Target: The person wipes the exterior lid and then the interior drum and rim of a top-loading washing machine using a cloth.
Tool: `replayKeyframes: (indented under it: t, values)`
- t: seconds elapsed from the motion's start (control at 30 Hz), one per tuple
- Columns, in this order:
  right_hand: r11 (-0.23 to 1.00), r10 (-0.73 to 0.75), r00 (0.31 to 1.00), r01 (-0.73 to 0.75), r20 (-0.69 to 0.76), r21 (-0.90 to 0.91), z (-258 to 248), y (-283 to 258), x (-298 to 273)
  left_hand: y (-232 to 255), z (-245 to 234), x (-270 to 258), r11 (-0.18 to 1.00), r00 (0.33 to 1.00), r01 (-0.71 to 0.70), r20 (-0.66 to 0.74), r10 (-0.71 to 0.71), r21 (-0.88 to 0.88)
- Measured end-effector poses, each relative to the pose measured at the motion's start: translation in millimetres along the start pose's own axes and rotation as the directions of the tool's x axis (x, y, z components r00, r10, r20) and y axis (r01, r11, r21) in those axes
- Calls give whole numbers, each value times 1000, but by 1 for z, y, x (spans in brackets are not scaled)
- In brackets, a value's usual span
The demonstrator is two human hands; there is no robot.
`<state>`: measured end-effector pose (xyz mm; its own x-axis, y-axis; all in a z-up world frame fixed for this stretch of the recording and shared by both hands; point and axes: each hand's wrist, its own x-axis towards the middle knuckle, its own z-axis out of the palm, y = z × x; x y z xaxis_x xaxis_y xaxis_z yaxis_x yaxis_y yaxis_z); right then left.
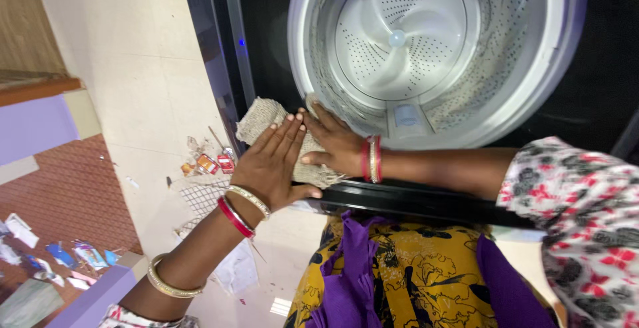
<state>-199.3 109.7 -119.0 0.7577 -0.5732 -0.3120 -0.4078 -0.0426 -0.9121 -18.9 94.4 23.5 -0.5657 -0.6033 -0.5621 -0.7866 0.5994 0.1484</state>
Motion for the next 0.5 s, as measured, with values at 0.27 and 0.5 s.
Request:
replayKeyframes:
  t: [0.27,0.5]
  values:
    - [978,-107,790,192,-604,77,-1,2,91,-75,-45,76,928,994,-16,103,-24,372]
    - [988,-147,252,93,-957,-127,-89,44,218,-137,-97,153,831,956,143,-293,25,537]
